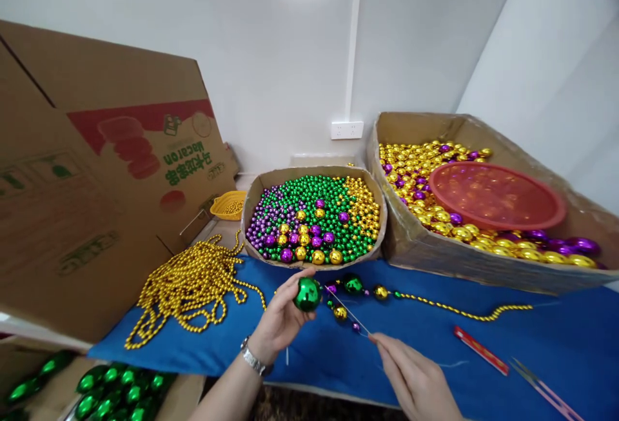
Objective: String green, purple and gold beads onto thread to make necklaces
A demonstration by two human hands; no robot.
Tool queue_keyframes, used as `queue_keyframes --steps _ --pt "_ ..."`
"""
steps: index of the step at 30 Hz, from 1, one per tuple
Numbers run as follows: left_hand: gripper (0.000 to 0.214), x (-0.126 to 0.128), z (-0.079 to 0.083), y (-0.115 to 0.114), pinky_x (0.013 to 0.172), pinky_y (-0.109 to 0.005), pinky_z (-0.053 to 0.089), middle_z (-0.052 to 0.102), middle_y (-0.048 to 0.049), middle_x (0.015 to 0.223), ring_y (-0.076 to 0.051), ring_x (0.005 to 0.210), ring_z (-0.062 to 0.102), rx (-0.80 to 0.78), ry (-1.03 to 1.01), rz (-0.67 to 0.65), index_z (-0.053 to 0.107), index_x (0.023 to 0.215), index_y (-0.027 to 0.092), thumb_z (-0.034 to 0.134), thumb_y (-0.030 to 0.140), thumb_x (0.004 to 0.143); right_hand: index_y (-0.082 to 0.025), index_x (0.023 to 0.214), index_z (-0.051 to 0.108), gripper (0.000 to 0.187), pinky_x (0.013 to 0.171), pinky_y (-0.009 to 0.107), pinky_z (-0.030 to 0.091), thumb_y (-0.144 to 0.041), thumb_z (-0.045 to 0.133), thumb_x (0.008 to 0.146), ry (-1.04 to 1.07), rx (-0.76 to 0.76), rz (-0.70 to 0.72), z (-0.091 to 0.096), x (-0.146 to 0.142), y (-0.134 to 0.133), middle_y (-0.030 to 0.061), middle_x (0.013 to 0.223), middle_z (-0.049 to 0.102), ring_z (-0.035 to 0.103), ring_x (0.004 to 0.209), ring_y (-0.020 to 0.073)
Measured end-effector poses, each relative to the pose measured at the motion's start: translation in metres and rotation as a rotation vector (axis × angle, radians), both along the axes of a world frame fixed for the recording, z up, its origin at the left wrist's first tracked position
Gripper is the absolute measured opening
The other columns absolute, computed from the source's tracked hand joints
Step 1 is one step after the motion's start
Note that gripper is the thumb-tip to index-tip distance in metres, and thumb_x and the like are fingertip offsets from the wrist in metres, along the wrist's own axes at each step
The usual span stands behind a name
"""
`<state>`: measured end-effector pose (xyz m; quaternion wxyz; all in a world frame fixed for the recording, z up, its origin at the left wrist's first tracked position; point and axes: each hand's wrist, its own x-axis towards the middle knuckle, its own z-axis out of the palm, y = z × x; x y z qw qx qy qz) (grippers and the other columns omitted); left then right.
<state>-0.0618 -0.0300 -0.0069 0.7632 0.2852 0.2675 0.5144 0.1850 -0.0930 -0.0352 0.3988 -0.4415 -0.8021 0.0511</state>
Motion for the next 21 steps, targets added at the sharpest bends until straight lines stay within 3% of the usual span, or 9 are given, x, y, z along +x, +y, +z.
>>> queue_keyframes --steps 11,16,21 --pt "0.036 -0.003 0.002 0.005 0.054 -0.024 0.050 0.063 -0.0130 0.109 -0.020 0.079 0.064 0.048 0.127 -0.010 0.059 0.112 0.017 0.062 0.032 0.080 -0.023 0.103 0.065 0.029 0.062 0.025 0.056 -0.023 0.038 0.093 -0.093 -0.004 0.016 0.003 0.007 0.000 0.0040 0.083 0.072 0.069 0.070 0.0163" --pt "0.037 0.005 0.008 0.001 0.067 -0.024 0.047 0.064 -0.0109 0.105 -0.016 0.081 0.060 0.179 0.351 0.032 0.063 0.104 0.015 0.073 0.028 0.071 -0.021 0.100 0.067 0.034 0.051 0.025 0.052 -0.022 0.033 0.094 -0.239 0.098 -0.055 -0.006 0.006 0.002 0.0035 0.067 0.067 0.065 0.056 0.0162" --pt "0.047 0.027 0.002 -0.011 0.074 -0.027 0.048 0.061 -0.0064 0.098 -0.017 0.086 0.056 0.176 0.308 0.008 0.060 0.113 0.019 0.075 0.026 0.069 -0.020 0.101 0.066 0.030 0.062 0.024 0.055 -0.022 0.036 0.095 -0.124 0.077 -0.026 -0.019 -0.006 0.004 0.0056 0.081 0.072 0.070 0.068 0.0167"
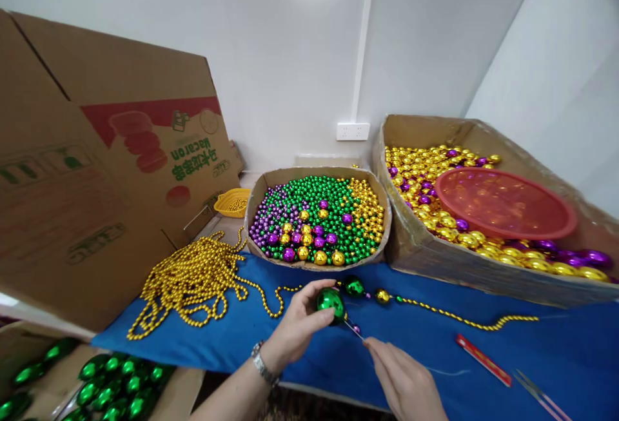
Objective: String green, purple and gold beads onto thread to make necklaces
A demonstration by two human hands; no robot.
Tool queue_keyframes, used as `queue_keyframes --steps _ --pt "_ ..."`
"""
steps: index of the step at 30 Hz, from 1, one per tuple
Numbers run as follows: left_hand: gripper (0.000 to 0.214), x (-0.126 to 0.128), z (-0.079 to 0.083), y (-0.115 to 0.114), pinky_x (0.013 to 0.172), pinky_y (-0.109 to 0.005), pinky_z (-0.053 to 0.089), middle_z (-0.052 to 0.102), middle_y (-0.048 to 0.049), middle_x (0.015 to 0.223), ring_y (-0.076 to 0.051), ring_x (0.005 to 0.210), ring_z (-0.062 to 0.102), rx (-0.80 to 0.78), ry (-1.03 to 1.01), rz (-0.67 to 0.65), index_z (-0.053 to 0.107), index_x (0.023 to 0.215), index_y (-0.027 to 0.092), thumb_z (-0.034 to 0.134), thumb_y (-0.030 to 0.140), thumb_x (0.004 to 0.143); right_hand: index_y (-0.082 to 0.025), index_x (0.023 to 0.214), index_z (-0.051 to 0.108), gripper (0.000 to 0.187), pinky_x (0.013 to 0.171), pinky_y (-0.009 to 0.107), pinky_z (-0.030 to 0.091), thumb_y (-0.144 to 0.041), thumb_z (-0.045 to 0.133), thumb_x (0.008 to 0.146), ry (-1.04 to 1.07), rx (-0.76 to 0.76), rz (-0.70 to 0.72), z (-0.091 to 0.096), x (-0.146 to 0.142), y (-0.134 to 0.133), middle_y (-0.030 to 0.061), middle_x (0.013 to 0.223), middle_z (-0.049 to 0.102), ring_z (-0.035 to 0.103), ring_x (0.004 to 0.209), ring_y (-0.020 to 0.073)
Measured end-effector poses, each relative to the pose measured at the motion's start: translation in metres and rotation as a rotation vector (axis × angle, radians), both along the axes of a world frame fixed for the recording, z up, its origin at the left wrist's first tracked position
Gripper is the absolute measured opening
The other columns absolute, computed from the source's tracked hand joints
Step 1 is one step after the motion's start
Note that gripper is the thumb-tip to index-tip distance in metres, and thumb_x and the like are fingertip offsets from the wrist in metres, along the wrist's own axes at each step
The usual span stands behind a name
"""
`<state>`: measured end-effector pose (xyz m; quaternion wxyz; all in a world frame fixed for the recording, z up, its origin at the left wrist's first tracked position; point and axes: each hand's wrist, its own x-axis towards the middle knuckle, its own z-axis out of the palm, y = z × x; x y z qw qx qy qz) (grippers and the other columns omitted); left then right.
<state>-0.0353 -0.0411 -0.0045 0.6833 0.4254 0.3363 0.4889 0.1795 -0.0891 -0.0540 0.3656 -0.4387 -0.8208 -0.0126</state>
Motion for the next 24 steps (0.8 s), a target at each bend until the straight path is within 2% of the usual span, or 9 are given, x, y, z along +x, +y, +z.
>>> queue_keyframes --steps 4,7,12,16,18,21,24 --pt "0.055 0.010 -0.004 -0.007 0.075 -0.038 0.052 0.054 -0.0072 0.109 -0.021 0.090 0.057 -0.073 -0.107 -0.026 0.054 0.119 0.025 0.075 0.024 0.068 -0.021 0.101 0.065 0.029 0.069 0.023 0.057 -0.028 0.038 0.095 0.164 -0.162 0.062 -0.001 -0.001 -0.003 0.0063 0.090 0.073 0.071 0.080 0.0171" --pt "0.050 0.014 -0.006 -0.009 0.075 -0.039 0.053 0.055 -0.0074 0.108 -0.021 0.088 0.058 -0.092 -0.146 -0.034 0.056 0.113 0.024 0.076 0.021 0.067 -0.022 0.098 0.066 0.029 0.070 0.022 0.057 -0.030 0.038 0.095 0.226 -0.263 0.080 -0.001 0.001 -0.005 0.0064 0.089 0.073 0.071 0.081 0.0174" --pt "0.053 0.022 -0.015 -0.013 0.073 -0.032 0.050 0.057 -0.0083 0.111 -0.018 0.085 0.059 -0.055 -0.145 -0.084 0.058 0.109 0.021 0.080 0.017 0.061 -0.021 0.102 0.066 0.029 0.070 0.022 0.057 -0.031 0.039 0.095 0.244 -0.213 0.092 -0.002 -0.001 -0.003 0.0085 0.092 0.073 0.071 0.080 0.0179" --pt "0.058 0.021 -0.012 -0.010 0.085 -0.033 0.046 0.057 -0.0110 0.120 -0.022 0.100 0.057 0.007 -0.106 -0.133 0.056 0.118 0.022 0.079 0.025 0.065 -0.021 0.105 0.064 0.028 0.067 0.020 0.057 -0.029 0.039 0.095 0.257 -0.207 0.082 -0.001 -0.001 -0.002 0.0079 0.091 0.073 0.071 0.078 0.0177" --pt "0.054 0.017 -0.005 -0.001 0.087 -0.034 0.045 0.055 -0.0130 0.124 -0.025 0.107 0.055 0.049 -0.062 -0.109 0.055 0.121 0.021 0.073 0.033 0.072 -0.021 0.104 0.064 0.027 0.066 0.020 0.057 -0.029 0.040 0.095 0.259 -0.189 0.056 -0.001 0.002 -0.002 0.0073 0.090 0.073 0.071 0.078 0.0180" --pt "0.040 0.011 0.007 0.026 0.080 -0.035 0.049 0.060 -0.0133 0.116 -0.024 0.100 0.059 0.144 0.049 0.030 0.058 0.116 0.019 0.061 0.039 0.082 -0.021 0.101 0.064 0.026 0.066 0.019 0.057 -0.030 0.041 0.094 0.269 -0.144 0.009 0.001 0.008 -0.002 0.0072 0.089 0.073 0.071 0.078 0.0187" --pt "0.031 0.014 0.016 0.067 0.076 -0.032 0.049 0.066 -0.0108 0.101 -0.021 0.090 0.062 0.360 0.335 0.175 0.061 0.107 0.016 0.057 0.036 0.084 -0.021 0.097 0.065 0.027 0.065 0.019 0.056 -0.033 0.041 0.094 0.277 -0.122 -0.017 0.004 0.013 -0.001 0.0070 0.086 0.073 0.071 0.076 0.0190"
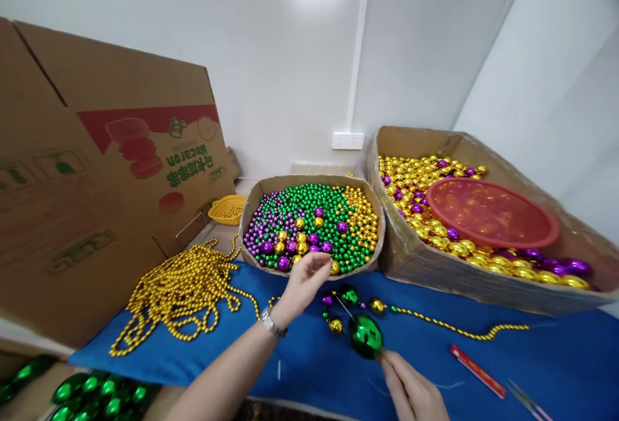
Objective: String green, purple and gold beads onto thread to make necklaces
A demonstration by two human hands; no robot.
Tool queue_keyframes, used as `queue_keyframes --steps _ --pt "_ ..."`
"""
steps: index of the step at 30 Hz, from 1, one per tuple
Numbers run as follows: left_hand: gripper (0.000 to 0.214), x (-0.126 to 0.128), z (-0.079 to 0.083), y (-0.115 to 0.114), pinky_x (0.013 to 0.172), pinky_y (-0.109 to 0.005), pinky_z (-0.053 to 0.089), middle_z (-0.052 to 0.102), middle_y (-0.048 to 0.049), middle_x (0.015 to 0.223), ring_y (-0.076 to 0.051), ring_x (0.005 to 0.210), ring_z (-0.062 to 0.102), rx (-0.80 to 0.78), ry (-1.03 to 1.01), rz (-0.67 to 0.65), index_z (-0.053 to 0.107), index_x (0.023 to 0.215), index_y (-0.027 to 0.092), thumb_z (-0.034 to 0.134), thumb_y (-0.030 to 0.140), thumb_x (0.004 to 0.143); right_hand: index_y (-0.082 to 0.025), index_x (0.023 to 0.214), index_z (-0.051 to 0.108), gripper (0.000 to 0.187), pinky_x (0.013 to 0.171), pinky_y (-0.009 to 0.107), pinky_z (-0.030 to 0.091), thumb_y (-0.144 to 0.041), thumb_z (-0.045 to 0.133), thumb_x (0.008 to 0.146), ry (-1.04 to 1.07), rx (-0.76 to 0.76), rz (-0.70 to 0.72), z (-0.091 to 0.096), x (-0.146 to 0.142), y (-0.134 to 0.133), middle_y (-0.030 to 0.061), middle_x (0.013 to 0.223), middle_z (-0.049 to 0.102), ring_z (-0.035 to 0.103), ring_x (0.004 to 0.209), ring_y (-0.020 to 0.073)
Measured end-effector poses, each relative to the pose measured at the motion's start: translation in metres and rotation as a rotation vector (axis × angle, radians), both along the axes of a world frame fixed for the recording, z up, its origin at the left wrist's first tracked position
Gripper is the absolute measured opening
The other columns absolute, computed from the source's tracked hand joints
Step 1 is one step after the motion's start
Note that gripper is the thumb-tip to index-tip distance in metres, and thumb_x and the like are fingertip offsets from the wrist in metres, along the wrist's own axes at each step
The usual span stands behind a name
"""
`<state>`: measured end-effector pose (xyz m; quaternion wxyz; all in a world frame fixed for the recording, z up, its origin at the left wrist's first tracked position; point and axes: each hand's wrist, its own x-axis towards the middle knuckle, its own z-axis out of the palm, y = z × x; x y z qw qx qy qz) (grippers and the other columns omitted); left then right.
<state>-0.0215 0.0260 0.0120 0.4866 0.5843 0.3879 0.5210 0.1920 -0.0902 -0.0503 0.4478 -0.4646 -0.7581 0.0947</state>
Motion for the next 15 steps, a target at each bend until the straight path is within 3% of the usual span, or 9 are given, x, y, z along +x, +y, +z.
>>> queue_keyframes --steps 2,4,6,11,15 --pt "0.027 0.009 0.003 0.029 0.076 -0.031 0.049 0.068 -0.0103 0.097 -0.020 0.087 0.063 0.165 0.322 0.038 0.062 0.106 0.015 0.053 0.030 0.086 -0.021 0.095 0.066 0.029 0.065 0.018 0.056 -0.034 0.040 0.094 -0.002 0.002 -0.012 0.001 0.002 0.001 0.0068 0.085 0.073 0.071 0.074 0.0186" --pt "0.025 0.025 0.003 0.056 0.081 -0.034 0.048 0.069 -0.0109 0.097 -0.022 0.088 0.063 0.279 0.618 -0.007 0.064 0.103 0.015 0.051 0.025 0.084 -0.021 0.095 0.066 0.031 0.064 0.018 0.056 -0.036 0.039 0.095 -0.004 0.004 -0.028 0.002 0.003 0.001 0.0066 0.084 0.073 0.071 0.073 0.0183" --pt "0.021 0.045 0.001 0.077 0.086 -0.038 0.045 0.070 -0.0112 0.096 -0.026 0.092 0.063 0.328 0.779 -0.084 0.068 0.095 0.016 0.054 0.020 0.080 -0.021 0.095 0.066 0.032 0.064 0.018 0.056 -0.037 0.038 0.095 -0.006 0.005 -0.049 0.001 0.005 0.002 0.0066 0.083 0.073 0.071 0.073 0.0184" --pt "0.018 0.091 -0.009 0.106 0.082 -0.039 0.046 0.071 -0.0108 0.079 -0.029 0.084 0.065 0.311 0.829 -0.234 0.071 0.075 0.017 0.060 0.008 0.064 -0.020 0.099 0.063 0.030 0.064 0.016 0.055 -0.036 0.038 0.095 -0.032 -0.011 -0.069 -0.003 0.014 0.003 0.0074 0.086 0.073 0.071 0.074 0.0172" --pt "0.018 0.101 -0.012 0.113 0.083 -0.039 0.046 0.070 -0.0091 0.071 -0.029 0.084 0.065 0.265 0.758 -0.258 0.069 0.064 0.017 0.060 0.003 0.060 -0.020 0.097 0.061 0.027 0.064 0.015 0.054 -0.032 0.038 0.095 -0.027 -0.007 -0.076 -0.006 0.017 0.002 0.0078 0.087 0.073 0.071 0.075 0.0164"
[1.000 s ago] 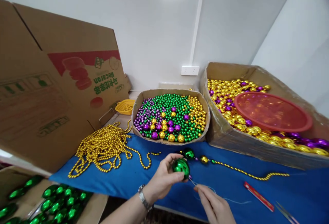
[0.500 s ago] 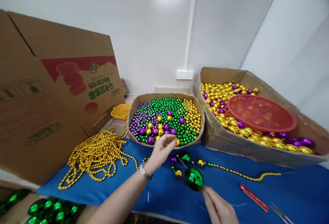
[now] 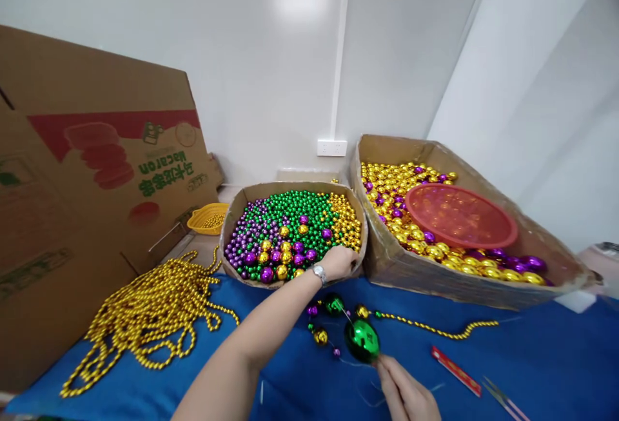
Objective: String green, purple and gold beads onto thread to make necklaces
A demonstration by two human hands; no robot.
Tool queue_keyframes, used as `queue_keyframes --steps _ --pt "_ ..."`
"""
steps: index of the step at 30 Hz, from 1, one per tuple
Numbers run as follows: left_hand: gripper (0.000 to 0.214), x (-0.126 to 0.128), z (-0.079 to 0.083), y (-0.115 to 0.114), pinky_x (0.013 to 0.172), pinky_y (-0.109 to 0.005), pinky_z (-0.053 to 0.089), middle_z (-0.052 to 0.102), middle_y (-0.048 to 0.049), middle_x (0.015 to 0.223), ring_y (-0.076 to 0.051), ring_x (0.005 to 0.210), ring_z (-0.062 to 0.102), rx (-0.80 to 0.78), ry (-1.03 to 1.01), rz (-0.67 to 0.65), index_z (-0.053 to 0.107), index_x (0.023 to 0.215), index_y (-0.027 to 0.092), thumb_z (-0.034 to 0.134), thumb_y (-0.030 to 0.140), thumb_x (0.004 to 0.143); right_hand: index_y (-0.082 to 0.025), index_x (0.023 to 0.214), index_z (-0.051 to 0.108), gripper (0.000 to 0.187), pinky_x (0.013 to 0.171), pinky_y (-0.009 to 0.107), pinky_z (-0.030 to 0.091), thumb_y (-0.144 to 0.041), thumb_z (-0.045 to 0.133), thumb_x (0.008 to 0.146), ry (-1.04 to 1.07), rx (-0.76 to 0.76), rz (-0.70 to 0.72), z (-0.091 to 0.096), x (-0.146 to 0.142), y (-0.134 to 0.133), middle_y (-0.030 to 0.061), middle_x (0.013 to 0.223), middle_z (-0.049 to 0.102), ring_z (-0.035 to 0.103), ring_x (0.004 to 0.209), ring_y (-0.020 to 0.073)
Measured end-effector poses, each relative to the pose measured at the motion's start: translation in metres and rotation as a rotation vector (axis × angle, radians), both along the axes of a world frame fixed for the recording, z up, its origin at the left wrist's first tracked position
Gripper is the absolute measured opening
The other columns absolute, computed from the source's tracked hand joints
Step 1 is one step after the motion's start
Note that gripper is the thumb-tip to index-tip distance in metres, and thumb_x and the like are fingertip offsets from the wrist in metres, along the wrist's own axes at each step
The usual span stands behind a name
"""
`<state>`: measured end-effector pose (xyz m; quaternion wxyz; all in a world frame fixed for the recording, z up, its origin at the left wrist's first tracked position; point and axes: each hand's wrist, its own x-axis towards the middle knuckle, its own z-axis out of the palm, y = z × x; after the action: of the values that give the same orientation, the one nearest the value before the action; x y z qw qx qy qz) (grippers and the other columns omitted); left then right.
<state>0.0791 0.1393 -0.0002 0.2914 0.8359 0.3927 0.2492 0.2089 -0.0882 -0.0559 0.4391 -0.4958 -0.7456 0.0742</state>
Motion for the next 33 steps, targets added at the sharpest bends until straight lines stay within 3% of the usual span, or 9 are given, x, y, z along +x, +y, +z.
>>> queue_keyframes --steps 3,6,8,11,14,27,33 --pt "0.017 -0.009 0.005 -0.005 0.083 -0.038 0.046 0.071 -0.0094 0.080 -0.026 0.085 0.064 -0.055 -0.126 0.040 0.070 0.078 0.016 0.060 0.008 0.067 -0.019 0.097 0.061 0.025 0.066 0.016 0.054 -0.030 0.038 0.095 0.003 -0.006 -0.038 0.001 0.000 -0.001 0.0083 0.088 0.072 0.071 0.077 0.0167" --pt "0.026 -0.026 0.011 -0.025 0.075 -0.033 0.051 0.070 -0.0121 0.092 -0.021 0.084 0.065 -0.127 -0.265 0.073 0.064 0.102 0.012 0.050 0.022 0.084 -0.019 0.096 0.061 0.024 0.064 0.016 0.054 -0.030 0.039 0.095 0.014 -0.021 -0.091 0.005 0.001 -0.001 0.0085 0.087 0.072 0.071 0.075 0.0171" --pt "0.030 -0.039 0.013 -0.046 0.072 -0.030 0.052 0.069 -0.0131 0.096 -0.019 0.084 0.066 -0.284 -0.469 0.070 0.061 0.108 0.011 0.048 0.029 0.088 -0.019 0.095 0.060 0.024 0.063 0.017 0.053 -0.030 0.039 0.095 0.027 -0.019 -0.123 0.006 0.003 -0.002 0.0082 0.085 0.073 0.071 0.073 0.0169" --pt "0.026 -0.053 0.015 -0.079 0.073 -0.029 0.052 0.069 -0.0114 0.094 -0.018 0.081 0.067 -0.669 -0.899 0.061 0.064 0.099 0.012 0.063 0.030 0.081 -0.018 0.094 0.060 0.024 0.063 0.017 0.053 -0.030 0.039 0.095 0.023 -0.014 -0.137 0.007 0.003 -0.003 0.0081 0.084 0.073 0.071 0.071 0.0166" --pt "0.024 -0.060 0.014 -0.101 0.070 -0.025 0.051 0.069 -0.0096 0.090 -0.016 0.077 0.067 -0.862 -1.080 0.073 0.068 0.092 0.012 0.073 0.025 0.073 -0.018 0.096 0.060 0.024 0.063 0.017 0.053 -0.029 0.039 0.095 -0.010 -0.001 -0.129 0.006 0.002 -0.003 0.0087 0.087 0.073 0.071 0.073 0.0164" --pt "0.023 -0.062 0.012 -0.119 0.068 -0.024 0.049 0.070 -0.0089 0.088 -0.014 0.073 0.065 -0.826 -1.075 0.063 0.072 0.090 0.012 0.075 0.024 0.070 -0.017 0.098 0.062 0.027 0.065 0.020 0.056 -0.026 0.036 0.095 -0.125 0.103 -0.127 0.006 0.005 -0.004 0.0075 0.085 0.073 0.071 0.075 0.0164" --pt "0.024 -0.067 0.012 -0.121 0.066 -0.024 0.047 0.070 -0.0086 0.089 -0.013 0.071 0.063 -0.784 -1.019 0.085 0.071 0.091 0.013 0.074 0.027 0.072 -0.017 0.100 0.062 0.027 0.068 0.023 0.057 -0.025 0.036 0.095 -0.204 0.137 -0.146 -0.006 0.009 -0.003 0.0066 0.087 0.073 0.071 0.076 0.0171"
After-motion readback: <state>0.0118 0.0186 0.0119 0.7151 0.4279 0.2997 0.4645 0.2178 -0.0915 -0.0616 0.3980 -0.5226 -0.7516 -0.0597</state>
